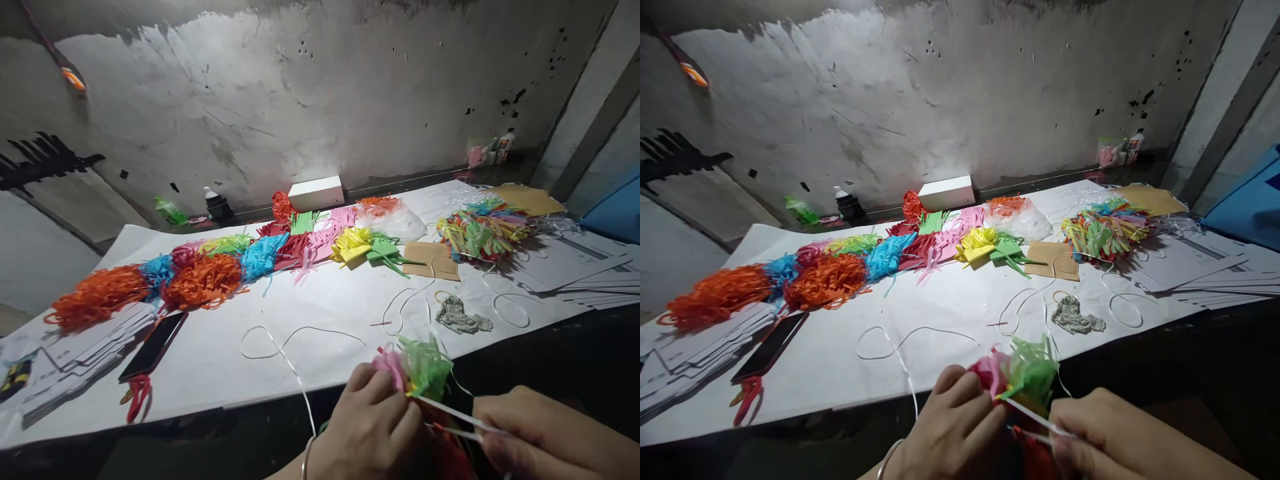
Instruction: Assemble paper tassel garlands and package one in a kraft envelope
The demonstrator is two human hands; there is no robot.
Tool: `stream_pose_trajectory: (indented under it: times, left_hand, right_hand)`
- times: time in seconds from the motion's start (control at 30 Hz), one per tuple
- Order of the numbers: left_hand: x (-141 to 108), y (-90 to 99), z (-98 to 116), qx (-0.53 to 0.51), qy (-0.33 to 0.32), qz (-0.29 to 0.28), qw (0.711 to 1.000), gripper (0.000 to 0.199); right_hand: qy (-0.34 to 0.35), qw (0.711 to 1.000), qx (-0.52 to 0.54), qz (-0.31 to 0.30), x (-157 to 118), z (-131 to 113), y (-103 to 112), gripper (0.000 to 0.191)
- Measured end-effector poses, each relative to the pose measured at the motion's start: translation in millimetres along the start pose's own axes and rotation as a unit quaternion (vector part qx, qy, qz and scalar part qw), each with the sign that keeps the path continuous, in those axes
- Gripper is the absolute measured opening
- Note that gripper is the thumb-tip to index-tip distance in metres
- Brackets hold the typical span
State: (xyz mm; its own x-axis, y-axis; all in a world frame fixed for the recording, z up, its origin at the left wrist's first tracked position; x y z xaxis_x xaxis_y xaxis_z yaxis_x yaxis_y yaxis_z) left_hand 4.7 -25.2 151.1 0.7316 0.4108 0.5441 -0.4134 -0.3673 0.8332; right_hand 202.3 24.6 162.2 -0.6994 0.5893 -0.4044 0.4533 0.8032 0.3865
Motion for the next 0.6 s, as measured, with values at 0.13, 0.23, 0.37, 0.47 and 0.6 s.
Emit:
stream_pose_trajectory:
  times: [0.13, 0.23, 0.37, 0.47, 0.6]
  left_hand:
    - [1.2, 10.7, -4.0, 0.026, 0.047, 0.053, 0.997, 0.009]
    - [9.0, 11.9, -4.4, -0.005, 0.008, 0.081, 0.997, 0.026]
    - [9.0, 8.9, -9.7, -0.069, 0.031, 0.083, 0.994, 0.016]
    - [5.4, 7.7, -12.7, -0.121, 0.072, 0.071, 0.987, 0.019]
    - [7.1, 4.4, -9.3, -0.151, 0.09, 0.011, 0.984, 0.016]
  right_hand:
    - [-0.005, 0.999, -0.02, 0.036, -1.7, 0.9, 1.9, 0.041]
    - [0.06, 0.997, -0.037, 0.012, -0.4, -14.3, -3.2, 0.044]
    - [0.045, 0.999, -0.013, 0.013, -0.2, -23.1, -2.8, 0.053]
    - [0.022, 0.999, 0.022, 0.006, -3.2, -21.8, -0.5, 0.052]
    - [0.018, 0.996, 0.085, 0.02, -0.9, -16.6, 0.6, 0.05]
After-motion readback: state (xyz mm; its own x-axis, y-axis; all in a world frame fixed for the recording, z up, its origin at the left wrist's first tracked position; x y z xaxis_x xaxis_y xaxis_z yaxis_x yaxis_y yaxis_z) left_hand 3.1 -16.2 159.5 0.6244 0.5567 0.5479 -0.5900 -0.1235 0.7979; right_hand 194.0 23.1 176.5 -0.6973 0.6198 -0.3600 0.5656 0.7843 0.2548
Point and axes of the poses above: each hand's wrist, its own x-axis towards the middle knuckle, its own y-axis out of the back of the hand, z = x × y, the point moved 4 cm from there along x, towards the middle knuckle, and after that the axes turned 15 degrees about -y, right-handed, at the moved point
